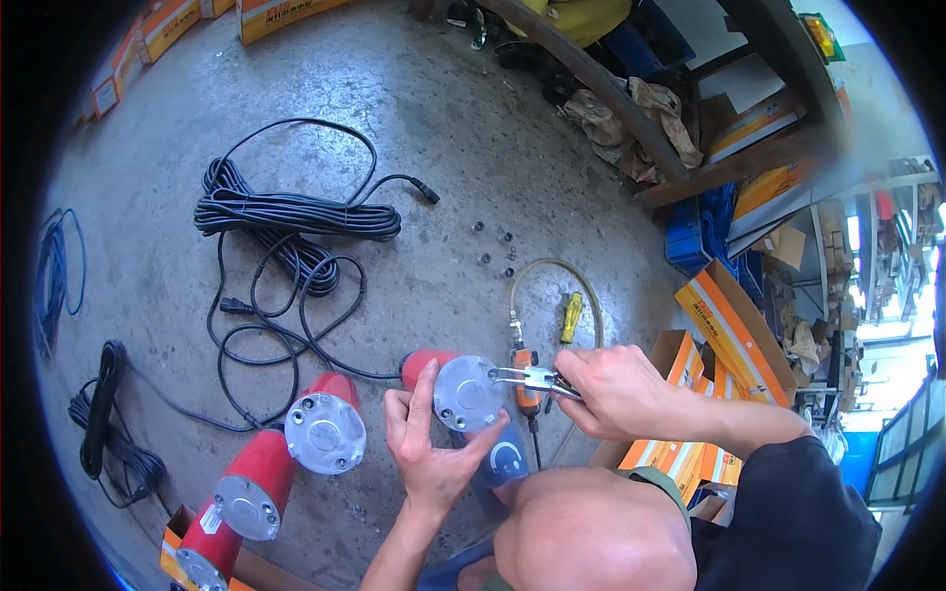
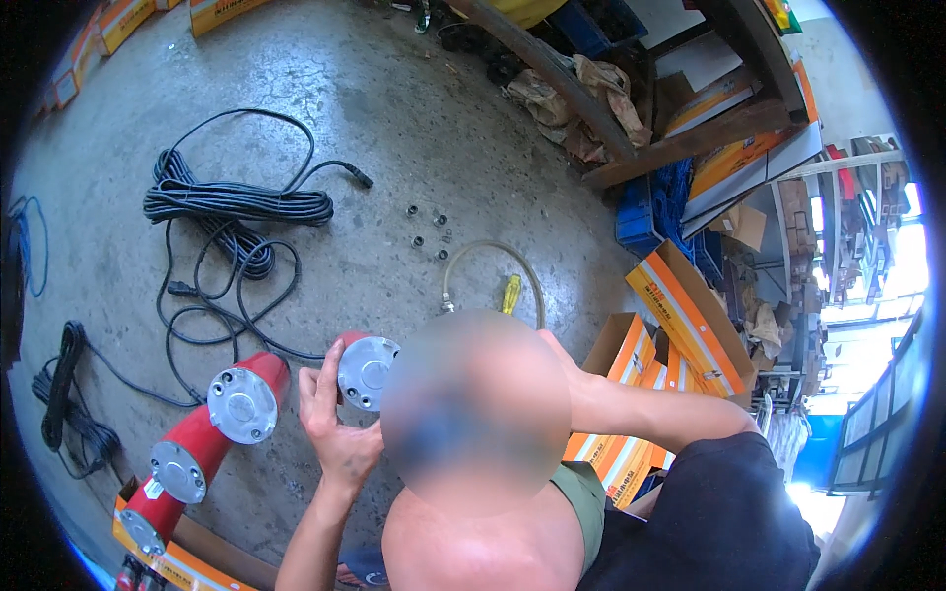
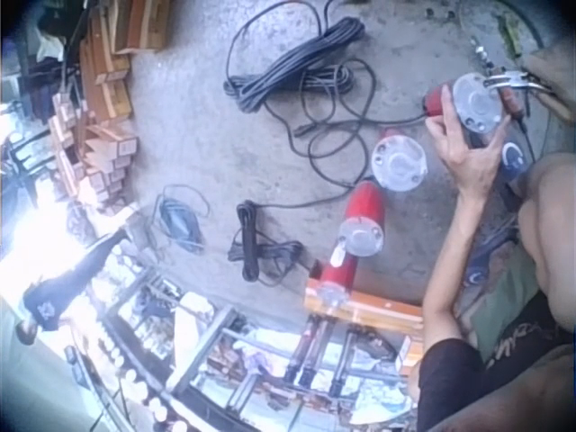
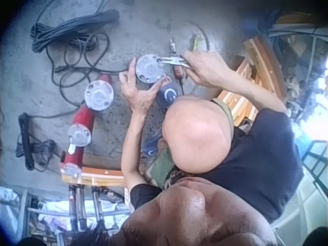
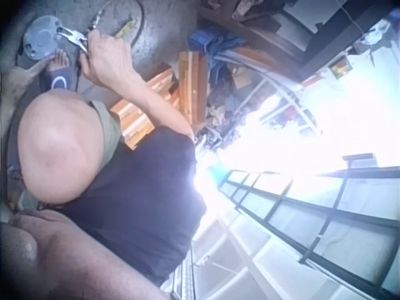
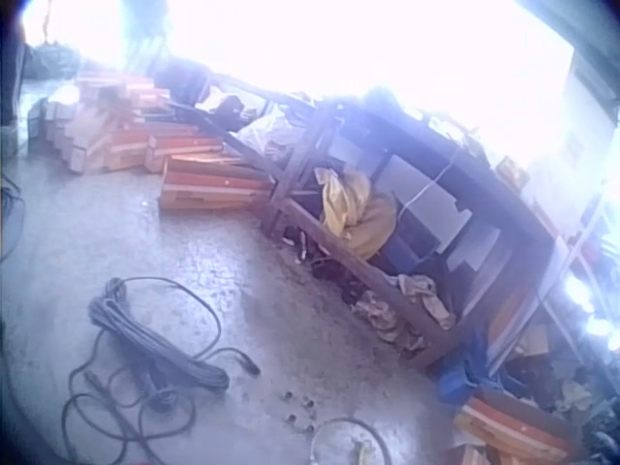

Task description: The person assembles multiple red water pumps on the floor using pliers and small screws, handling the pump casings and internal components one by one.

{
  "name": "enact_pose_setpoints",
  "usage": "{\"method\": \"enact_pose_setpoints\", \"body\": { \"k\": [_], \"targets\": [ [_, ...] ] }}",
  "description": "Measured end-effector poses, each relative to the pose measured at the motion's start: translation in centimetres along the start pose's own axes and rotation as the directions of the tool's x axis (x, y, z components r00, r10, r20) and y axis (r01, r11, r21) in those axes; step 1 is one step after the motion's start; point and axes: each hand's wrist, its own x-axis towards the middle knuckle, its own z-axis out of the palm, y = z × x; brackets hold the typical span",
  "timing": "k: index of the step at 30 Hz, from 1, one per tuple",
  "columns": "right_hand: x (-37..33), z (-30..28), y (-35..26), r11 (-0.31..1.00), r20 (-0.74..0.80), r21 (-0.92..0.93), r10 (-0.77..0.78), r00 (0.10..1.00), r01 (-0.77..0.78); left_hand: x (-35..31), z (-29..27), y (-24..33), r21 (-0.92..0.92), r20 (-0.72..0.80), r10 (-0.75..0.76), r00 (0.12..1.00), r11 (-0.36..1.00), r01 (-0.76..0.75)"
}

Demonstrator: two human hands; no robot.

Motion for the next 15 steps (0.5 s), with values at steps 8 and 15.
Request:
{"method": "enact_pose_setpoints", "body": {
  "k": [8, 15],
  "targets": [
    [1.1, -1.3, -1.5, 0.995, 0.080, -0.058, 0.088, 0.993, -0.084, 0.2, 0.3, -1.1, -0.028, -0.047, 0.077, 0.996, 0.997, -0.078],
    [1.1, -1.6, -1.6, 0.994, 0.114, -0.076, 0.091, 0.989, -0.083, 0.4, 0.3, -1.2, 0.001, -0.042, 0.103, 0.994, 0.995, -0.103]
  ]
}}
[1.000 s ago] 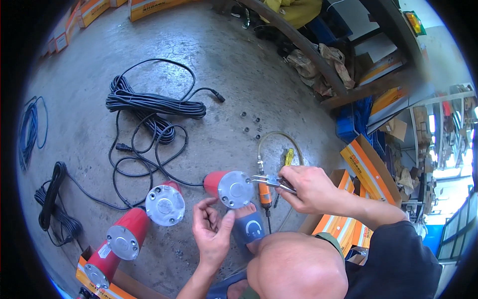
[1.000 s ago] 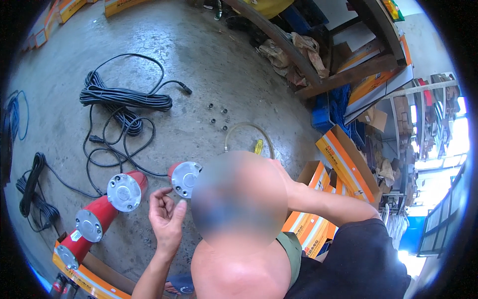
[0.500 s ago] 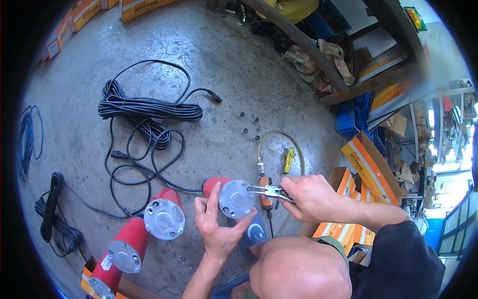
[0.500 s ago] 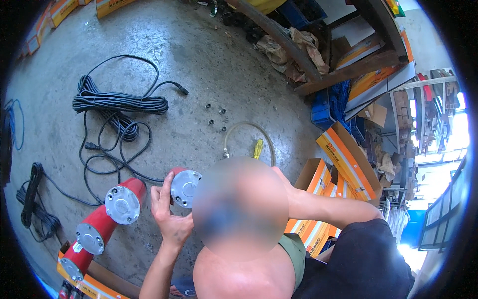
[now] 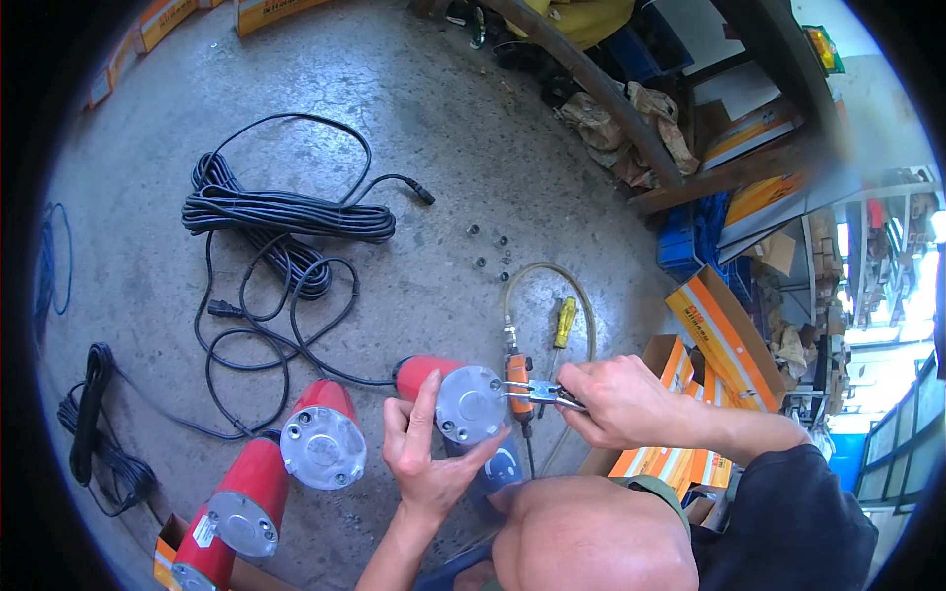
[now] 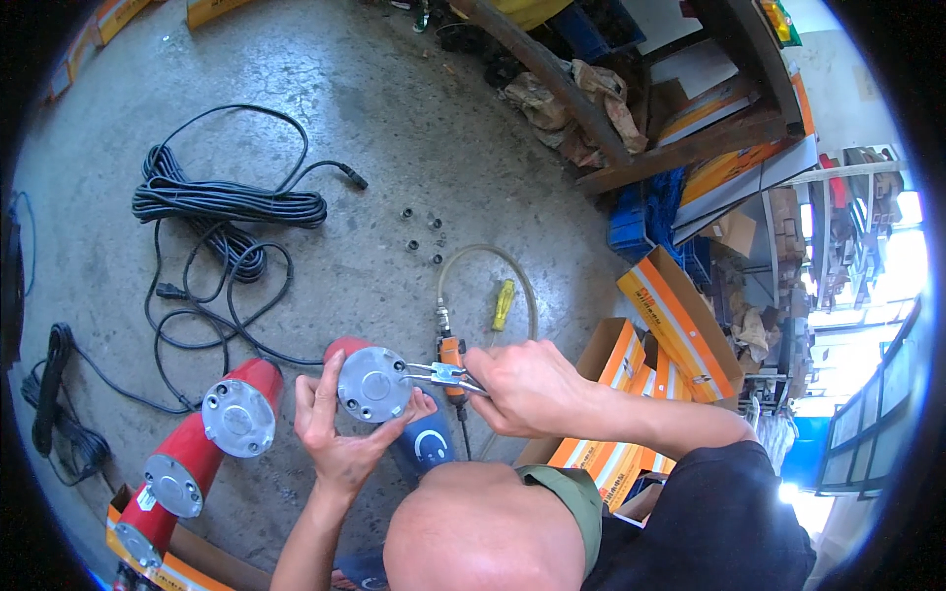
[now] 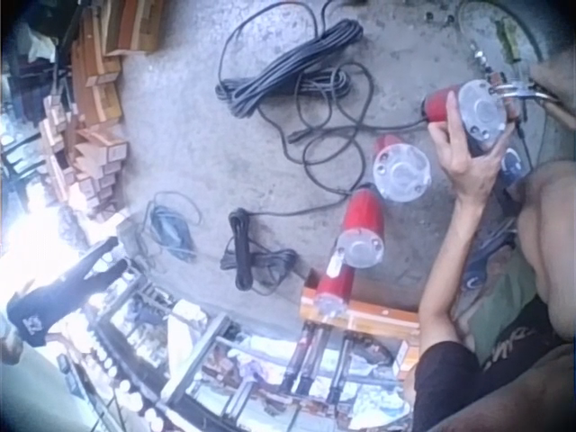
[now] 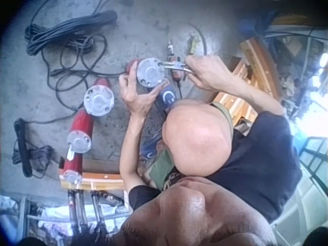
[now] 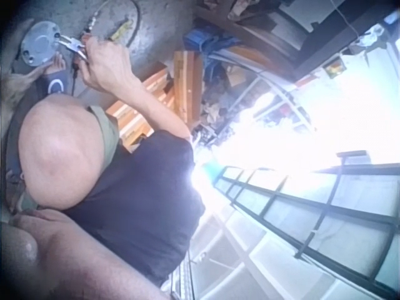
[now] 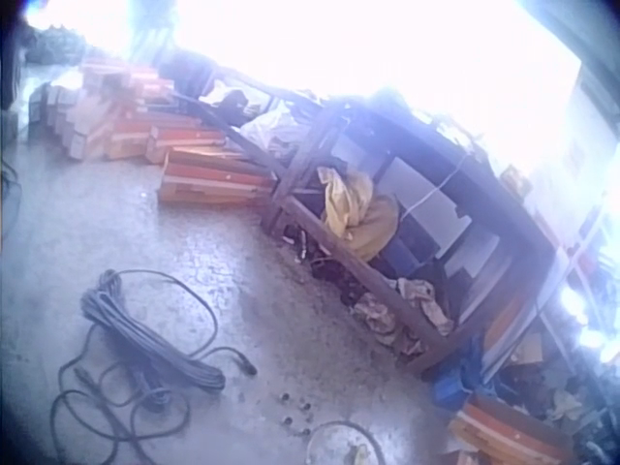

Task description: The person assembles multiple red water pumps on the floor using pliers and small screws, handling the pump casings and internal components one by one.

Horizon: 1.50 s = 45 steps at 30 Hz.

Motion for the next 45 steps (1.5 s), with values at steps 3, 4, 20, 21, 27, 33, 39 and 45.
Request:
{"method": "enact_pose_setpoints", "body": {
  "k": [3, 4, 20, 21, 27, 33, 39, 45],
  "targets": [
    [0.0, 0.3, -0.2, 0.999, 0.029, -0.003, 0.045, 0.999, -0.045, 0.0, -0.1, -0.2, -0.003, 0.001, 0.007, 1.000, 1.000, -0.007],
    [-0.1, 0.5, -0.3, 0.998, 0.036, 0.000, 0.069, 0.997, -0.069, 0.0, 0.0, -0.2, -0.003, 0.001, 0.003, 1.000, 1.000, -0.003],
    [-0.8, 2.0, -1.2, 0.981, -0.008, 0.138, 0.141, 0.990, -0.139, 0.0, 0.0, -0.5, -0.016, -0.012, 0.005, 1.000, 1.000, -0.005],
    [-0.9, 2.0, -1.2, 0.979, -0.015, 0.150, 0.144, 0.990, -0.140, -0.1, 0.0, -0.5, -0.015, -0.011, 0.005, 1.000, 1.000, -0.005],
    [-0.6, 1.6, -0.7, 0.985, 0.013, 0.129, 0.116, 0.993, -0.117, 0.0, -0.1, -0.5, 0.008, -0.004, 0.017, 1.000, 1.000, -0.017],
    [-0.5, 0.9, -1.8, 0.987, 0.070, 0.023, 0.157, 0.985, -0.159, 0.1, 0.0, -0.6, -0.016, -0.004, 0.028, 1.000, 0.999, -0.028],
    [-0.3, 1.0, -2.6, 0.986, 0.070, 0.007, 0.164, 0.984, -0.165, 0.2, 0.0, -0.8, -0.045, 0.005, 0.041, 0.999, 0.998, -0.041],
    [0.4, 2.6, 0.2, 0.986, 0.054, 0.169, 0.003, 0.999, -0.012, 0.8, -0.1, -0.7, -0.079, 0.008, 0.070, 0.998, 0.995, -0.069]
  ]
}}
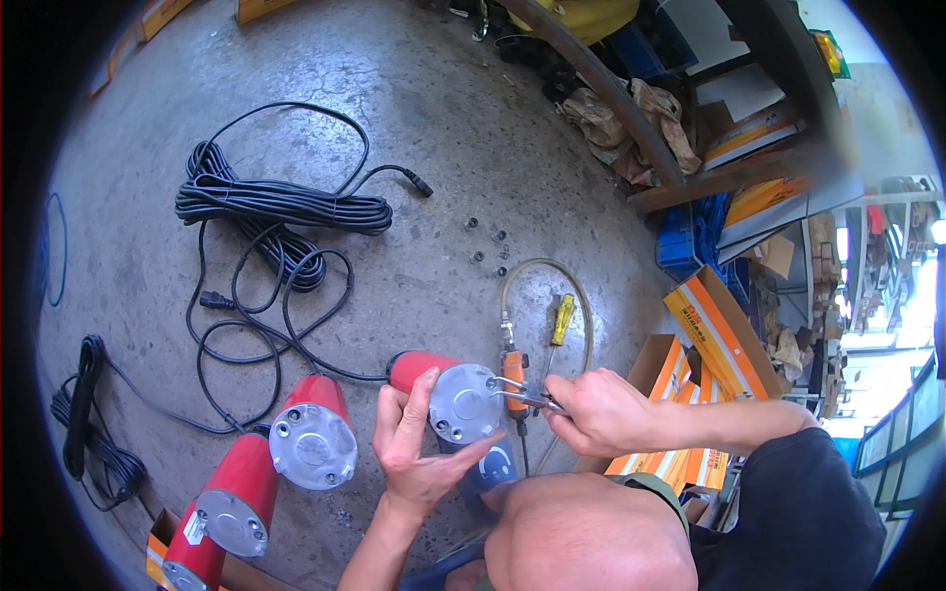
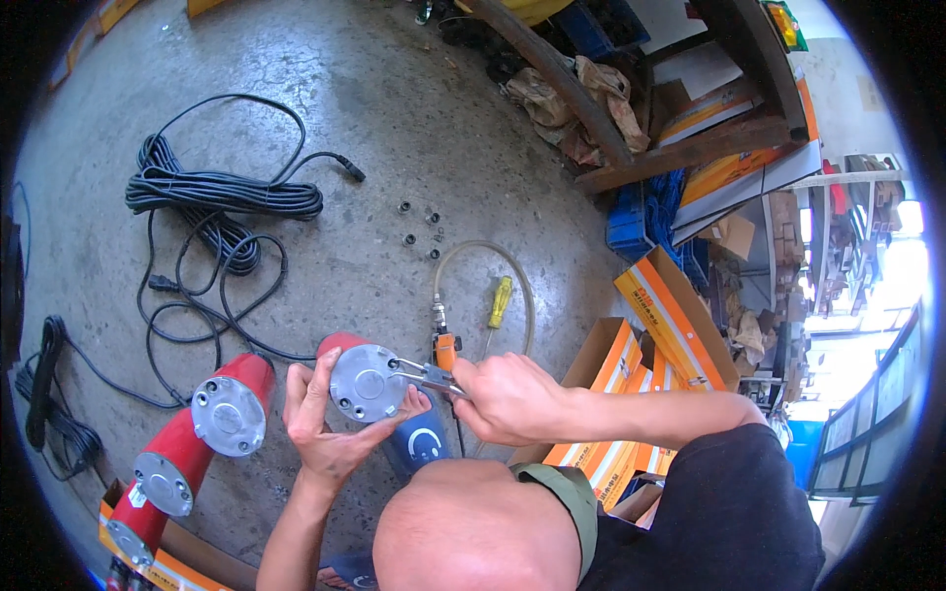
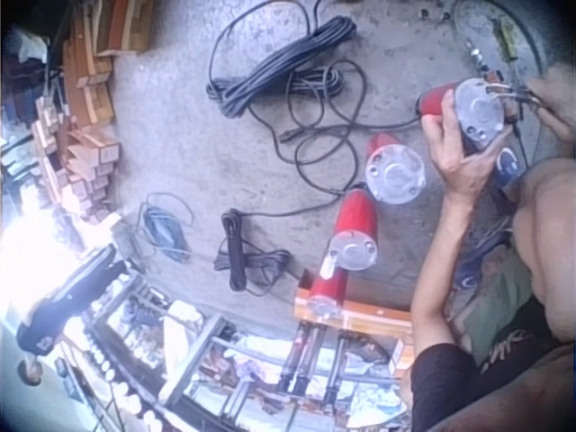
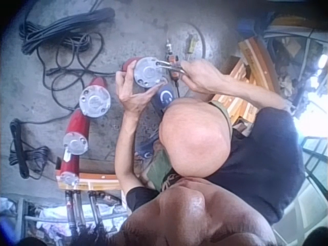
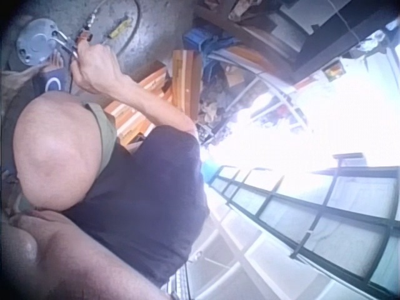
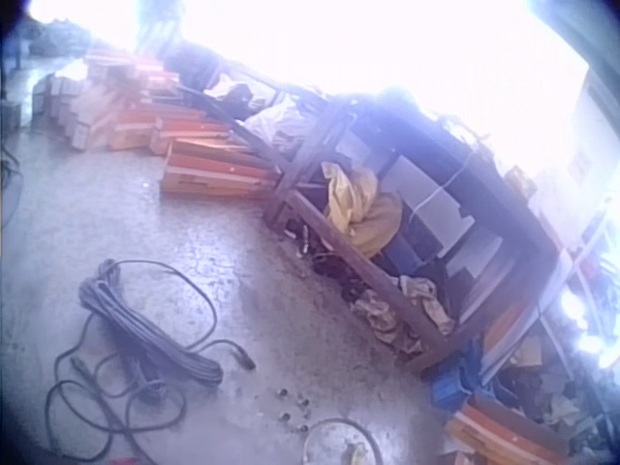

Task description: The person assembles multiple red water pumps on the floor using pliers and small screws, handling the pump casings and internal components one by one.

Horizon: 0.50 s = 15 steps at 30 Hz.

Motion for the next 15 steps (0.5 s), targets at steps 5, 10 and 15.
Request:
{"method": "enact_pose_setpoints", "body": {
  "k": [5, 10, 15],
  "targets": [
    [0.4, -0.3, 0.8, 0.943, 0.058, 0.330, -0.059, 0.997, 0.037, 0.1, 0.0, 0.3, 0.030, 0.023, 0.007, 1.000, 1.000, -0.007],
    [0.7, -1.8, 1.1, 0.984, 0.077, 0.159, -0.092, 0.993, 0.079, 0.4, 0.0, 0.5, 0.069, -0.009, 0.041, 0.999, 0.997, -0.041],
    [0.0, -2.1, -0.7, 0.987, -0.009, -0.158, -0.014, 1.000, 0.012, 0.2, 0.1, 0.5, 0.073, -0.012, 0.039, 0.999, 0.997, -0.038]
  ]
}}
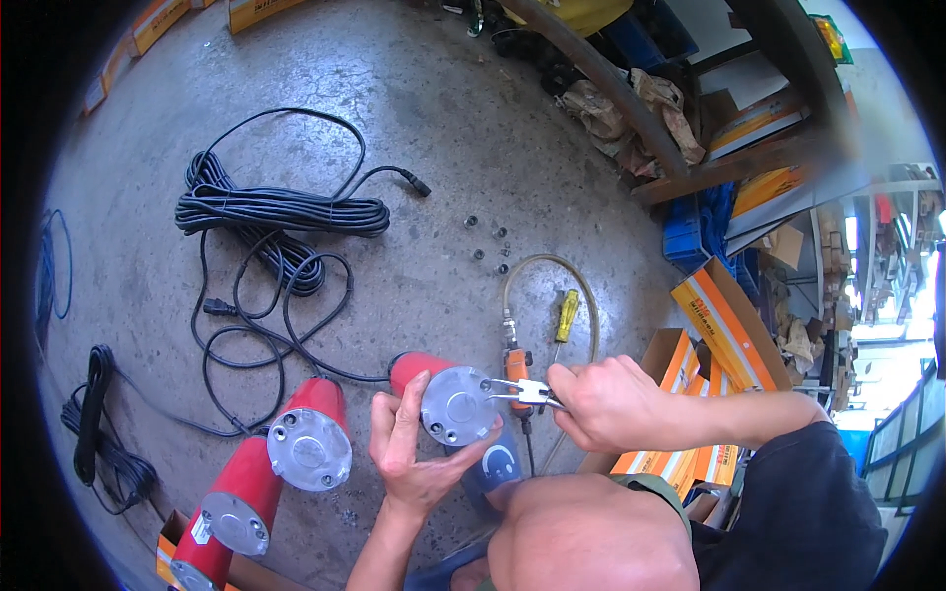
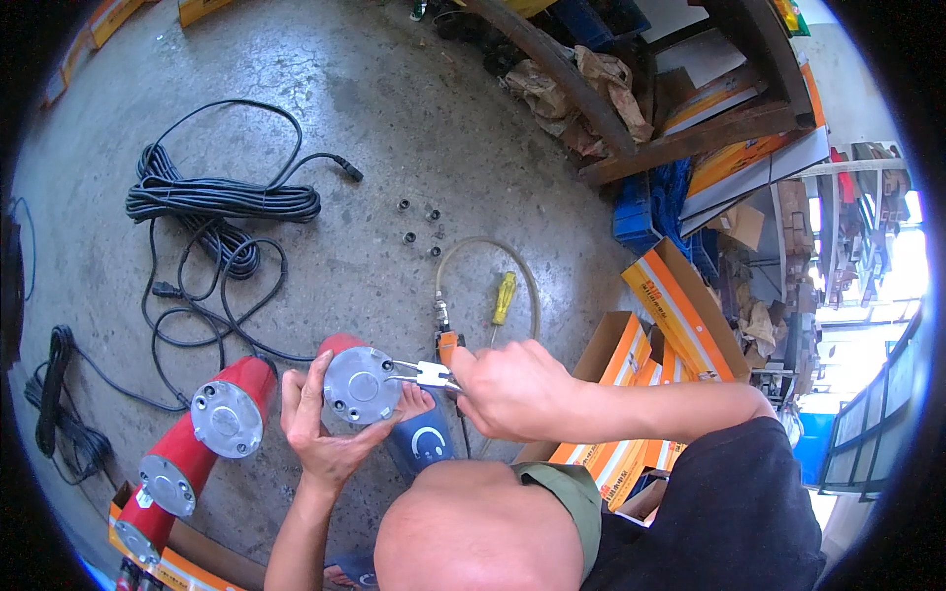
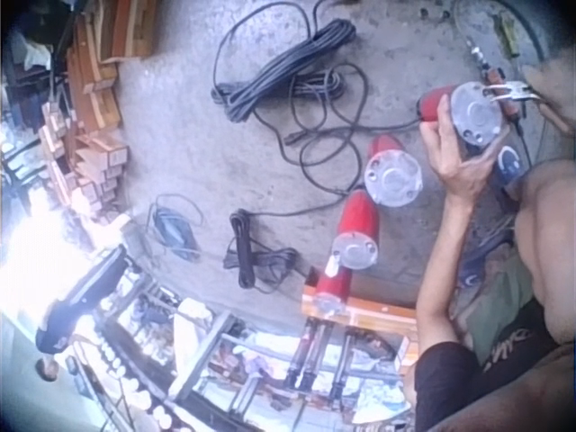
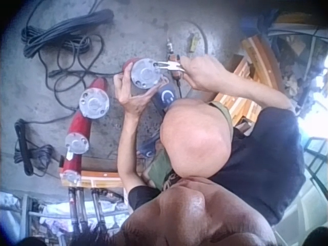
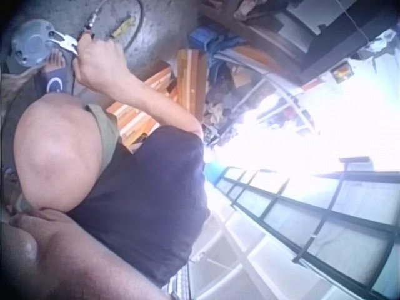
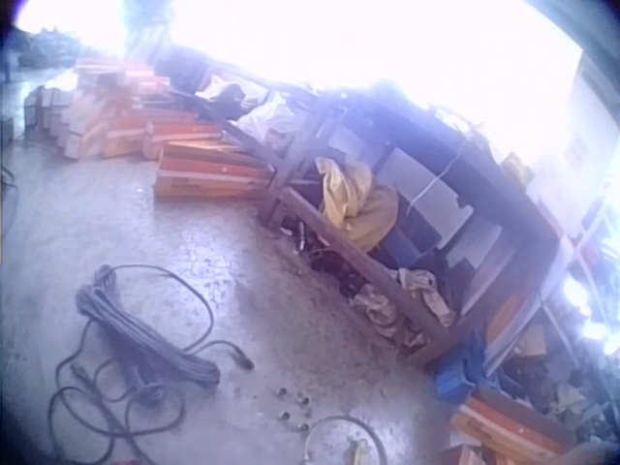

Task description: The person assembles multiple red water pumps on the floor using pliers and small screws, handling the pump casings and internal components one by one.

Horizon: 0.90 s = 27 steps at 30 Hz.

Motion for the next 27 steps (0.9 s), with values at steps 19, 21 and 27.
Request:
{"method": "enact_pose_setpoints", "body": {
  "k": [19, 21, 27],
  "targets": [
    [3.4, 0.2, 6.7, 0.376, 0.612, 0.782, -0.313, 0.727, -0.497, 2.8, 1.3, 3.6, 0.285, 0.035, 0.130, 0.991, 0.949, -0.134],
    [2.6, 1.2, 6.4, 0.365, 0.562, 0.817, -0.333, 0.757, -0.446, 3.3, 1.1, 4.1, 0.274, 0.062, 0.189, 0.980, 0.941, -0.199],
    [0.4, 1.0, 3.9, 0.516, 0.211, 0.857, -0.344, 0.915, -0.003, 2.5, -1.5, 4.8, 0.113, -0.013, 0.201, 0.979, 0.974, -0.199]
  ]
}}
